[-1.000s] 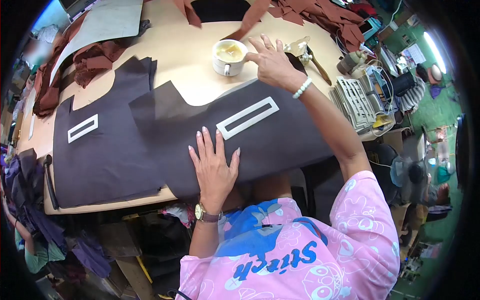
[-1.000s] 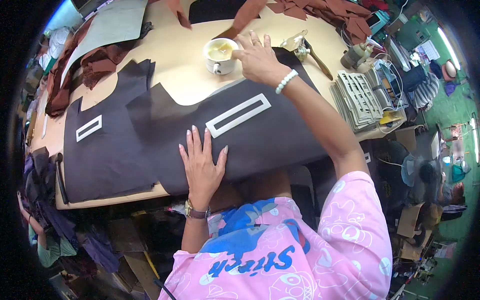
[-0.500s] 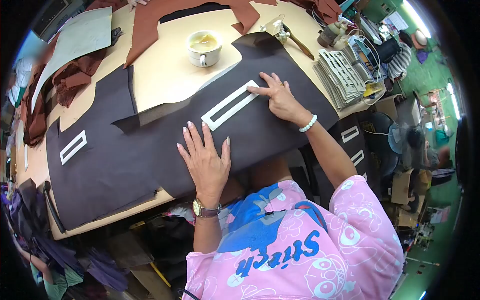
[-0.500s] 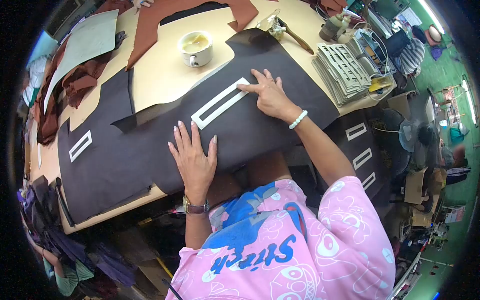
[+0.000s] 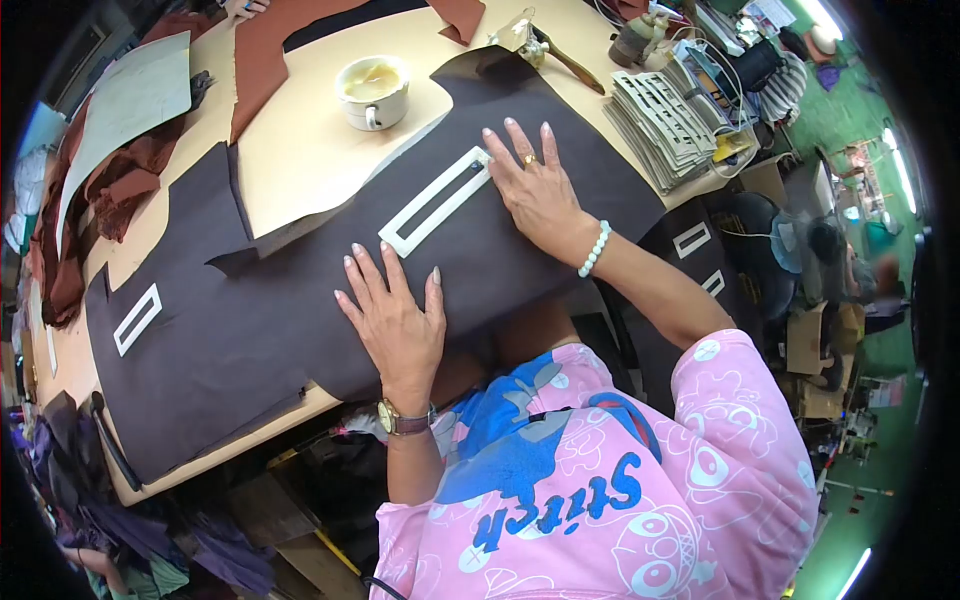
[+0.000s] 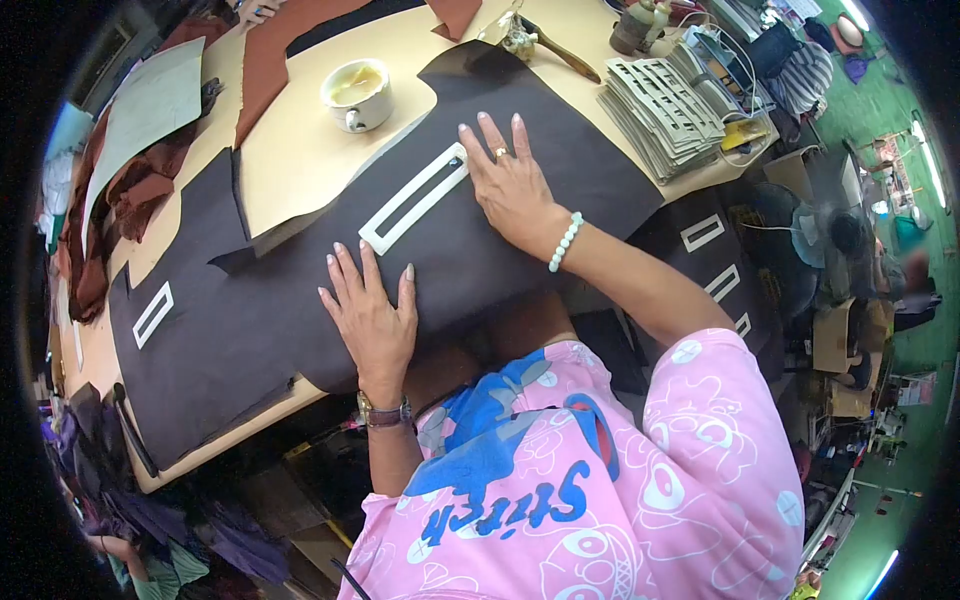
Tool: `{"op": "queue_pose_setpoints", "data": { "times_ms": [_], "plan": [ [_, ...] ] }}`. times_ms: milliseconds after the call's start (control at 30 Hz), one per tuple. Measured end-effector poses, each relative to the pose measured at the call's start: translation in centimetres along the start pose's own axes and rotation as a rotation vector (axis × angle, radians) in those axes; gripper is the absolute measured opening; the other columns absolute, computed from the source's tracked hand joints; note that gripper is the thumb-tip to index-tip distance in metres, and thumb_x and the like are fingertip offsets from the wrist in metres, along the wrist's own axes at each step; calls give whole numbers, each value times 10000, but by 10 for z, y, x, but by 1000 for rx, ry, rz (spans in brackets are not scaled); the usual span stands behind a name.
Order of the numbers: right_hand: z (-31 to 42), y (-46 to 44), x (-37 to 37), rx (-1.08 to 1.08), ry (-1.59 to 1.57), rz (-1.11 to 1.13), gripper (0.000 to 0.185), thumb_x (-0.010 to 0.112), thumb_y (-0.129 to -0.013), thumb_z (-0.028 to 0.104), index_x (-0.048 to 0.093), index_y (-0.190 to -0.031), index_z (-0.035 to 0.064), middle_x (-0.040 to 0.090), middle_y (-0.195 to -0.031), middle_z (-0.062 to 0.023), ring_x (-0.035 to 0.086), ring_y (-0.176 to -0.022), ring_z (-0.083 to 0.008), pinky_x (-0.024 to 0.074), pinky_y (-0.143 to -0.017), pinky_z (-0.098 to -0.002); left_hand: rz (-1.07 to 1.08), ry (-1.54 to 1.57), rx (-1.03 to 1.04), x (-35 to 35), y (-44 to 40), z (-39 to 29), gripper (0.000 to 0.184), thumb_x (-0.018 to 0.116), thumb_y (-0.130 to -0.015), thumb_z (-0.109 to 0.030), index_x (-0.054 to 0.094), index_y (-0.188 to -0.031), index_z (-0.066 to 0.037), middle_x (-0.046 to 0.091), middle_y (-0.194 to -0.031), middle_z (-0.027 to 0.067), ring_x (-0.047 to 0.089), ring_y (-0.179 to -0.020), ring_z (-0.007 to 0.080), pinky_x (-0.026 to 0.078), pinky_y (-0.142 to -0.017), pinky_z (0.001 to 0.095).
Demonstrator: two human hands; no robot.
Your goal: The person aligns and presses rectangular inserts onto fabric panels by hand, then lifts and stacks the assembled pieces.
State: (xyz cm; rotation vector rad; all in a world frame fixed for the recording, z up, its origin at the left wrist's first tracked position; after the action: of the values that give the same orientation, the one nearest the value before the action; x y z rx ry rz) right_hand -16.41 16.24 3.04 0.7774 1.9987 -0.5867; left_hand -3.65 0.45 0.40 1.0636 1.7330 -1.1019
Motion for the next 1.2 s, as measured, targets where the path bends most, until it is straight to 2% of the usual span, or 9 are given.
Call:
{"op": "queue_pose_setpoints", "data": {
  "times_ms": [133,267,367,633,833,1200],
  "plan": [
    [-10,-16,16,17,47,48,495,448,-881,209,401,-1355,74,269,-1456,-116,198,-1359,-348,92,-1087,-577,-13,48,-15,0,1,1,629,514,-897,-386,353,-1358,12,303,-1415,255,278,-1324,377,214,-1055,552],
    [-15,-22,20,-14,117,133,538,427,-897,217,301,-1416,151,250,-1466,-106,181,-1366,-337,79,-1096,-559,-158,332,-44,-9,4,7,627,533,-895,-282,289,-1386,21,299,-1420,248,278,-1326,377,215,-1075,497],
    [-17,-22,20,-66,187,117,547,423,-900,214,277,-1426,167,254,-1465,-99,179,-1367,-337,82,-1102,-547,-200,440,-35,-9,5,12,629,543,-882,-218,268,-1396,19,297,-1420,247,280,-1325,384,217,-1076,481],
    [-6,-15,15,-140,152,71,558,422,-901,221,260,-1433,170,279,-1454,-99,212,-1359,-330,100,-1102,-546,-199,509,-62,-9,7,14,597,498,-888,-148,246,-1395,43,295,-1419,251,267,-1331,383,219,-1082,454],
    [17,-17,2,-173,107,45,544,406,-910,235,267,-1431,163,286,-1454,-103,220,-1356,-336,104,-1100,-553,-267,729,-93,-17,8,15,592,447,-899,-98,185,-1408,54,288,-1423,258,276,-1327,388,227,-1084,422],
    [62,-18,-20,-273,95,-20,559,409,-899,240,261,-1430,148,287,-1457,-105,229,-1347,-359,110,-1088,-579,-315,871,-142,-21,10,19,583,402,-917,-117,154,-1417,52,282,-1433,251,281,-1337,352,207,-1090,401]
  ]
}}
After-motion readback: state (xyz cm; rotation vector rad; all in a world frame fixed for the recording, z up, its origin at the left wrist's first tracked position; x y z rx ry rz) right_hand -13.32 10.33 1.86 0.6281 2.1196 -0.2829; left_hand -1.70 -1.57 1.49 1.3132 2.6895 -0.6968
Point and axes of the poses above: each hand's wrist, its own y-axis away from the middle knuckle, its own x-axis out of the palm, z = x × y, the point moved 3 cm from there along -y, towards the middle knuckle
